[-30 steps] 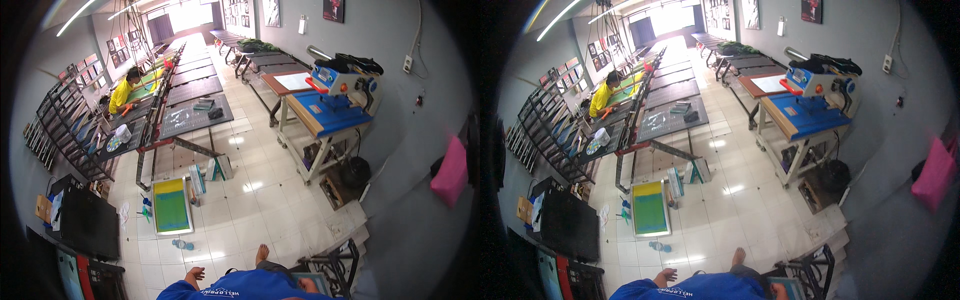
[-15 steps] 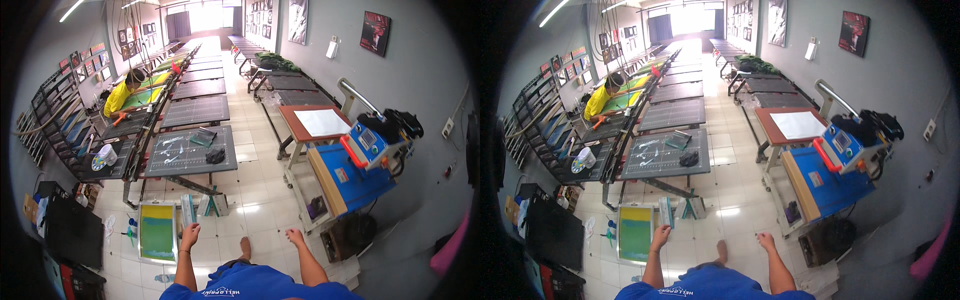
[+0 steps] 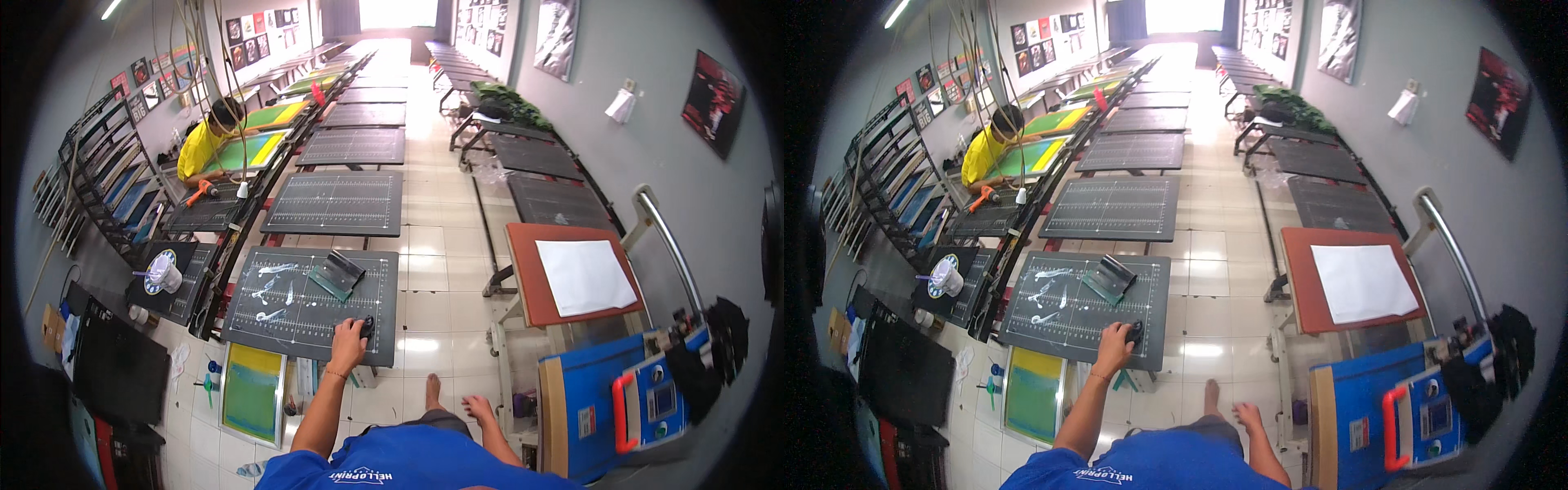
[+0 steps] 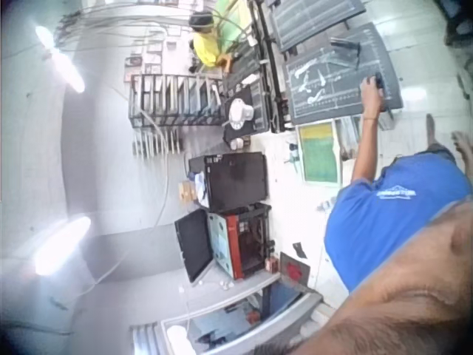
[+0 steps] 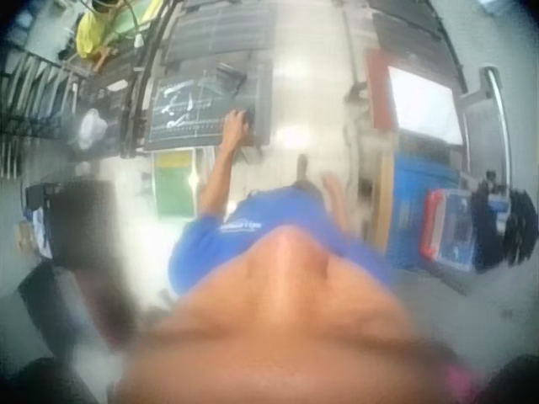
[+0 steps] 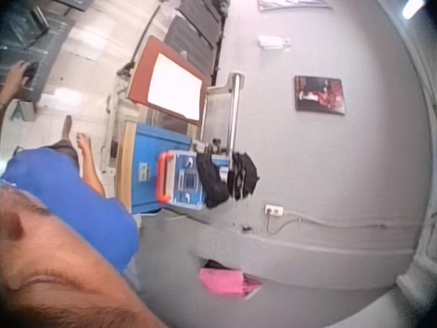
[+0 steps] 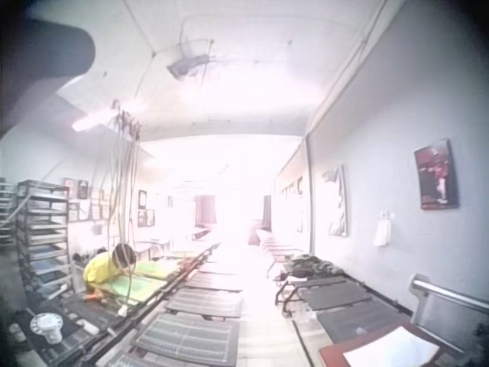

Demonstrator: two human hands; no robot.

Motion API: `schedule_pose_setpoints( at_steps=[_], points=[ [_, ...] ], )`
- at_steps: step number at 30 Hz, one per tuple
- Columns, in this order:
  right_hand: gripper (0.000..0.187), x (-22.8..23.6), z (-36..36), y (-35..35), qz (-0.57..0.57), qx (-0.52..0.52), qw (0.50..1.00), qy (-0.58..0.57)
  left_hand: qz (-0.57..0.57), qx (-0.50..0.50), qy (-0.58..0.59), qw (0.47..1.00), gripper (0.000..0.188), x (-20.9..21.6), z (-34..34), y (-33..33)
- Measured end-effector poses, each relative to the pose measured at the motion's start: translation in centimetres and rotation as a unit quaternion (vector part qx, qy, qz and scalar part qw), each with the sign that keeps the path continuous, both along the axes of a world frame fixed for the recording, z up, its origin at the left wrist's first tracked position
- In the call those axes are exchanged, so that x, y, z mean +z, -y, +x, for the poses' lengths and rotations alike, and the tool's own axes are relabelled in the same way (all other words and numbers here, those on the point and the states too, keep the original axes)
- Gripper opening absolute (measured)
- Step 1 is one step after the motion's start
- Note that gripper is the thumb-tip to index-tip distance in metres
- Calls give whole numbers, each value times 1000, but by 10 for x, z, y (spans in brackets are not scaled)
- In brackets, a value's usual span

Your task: The person cleans a large black printing mat on a workbench using a squeegee and a rag. They also handle a white bucket, moving it to a shelf on a staircase and returning it to the workspace.

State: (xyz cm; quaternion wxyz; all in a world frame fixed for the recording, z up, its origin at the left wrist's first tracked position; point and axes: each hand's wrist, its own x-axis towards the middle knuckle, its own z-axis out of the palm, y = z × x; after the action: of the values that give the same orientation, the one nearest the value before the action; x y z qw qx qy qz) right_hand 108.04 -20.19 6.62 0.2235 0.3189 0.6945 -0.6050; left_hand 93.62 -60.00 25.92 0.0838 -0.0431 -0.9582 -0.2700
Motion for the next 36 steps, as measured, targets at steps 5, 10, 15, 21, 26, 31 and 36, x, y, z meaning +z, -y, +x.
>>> schedule_pose_setpoints(
  at_steps=[5,10,15,21,26,31,36],
  points=[
    [26,3,-215,28,14,172,983,-58,37,100,13,994,47,-17,-16,-4],
    [25,39,-393,101,97,342,909,-218,64,242,-72,965,39,-7,-29,-18],
    [24,130,-441,234,127,497,763,-394,55,383,-35,921,25,-19,-25,-23],
    [42,174,-496,327,203,615,492,-582,95,424,-21,900,32,-17,-65,-29],
    [45,174,-558,380,157,718,209,-645,122,501,-18,857,27,-36,-69,-43],
    [41,156,-604,411,29,754,30,-656,86,556,13,826,24,-22,-95,-54],
    [44,148,-621,440,-90,769,-47,-631,60,652,91,751,33,-11,-118,-73]
  ],
)
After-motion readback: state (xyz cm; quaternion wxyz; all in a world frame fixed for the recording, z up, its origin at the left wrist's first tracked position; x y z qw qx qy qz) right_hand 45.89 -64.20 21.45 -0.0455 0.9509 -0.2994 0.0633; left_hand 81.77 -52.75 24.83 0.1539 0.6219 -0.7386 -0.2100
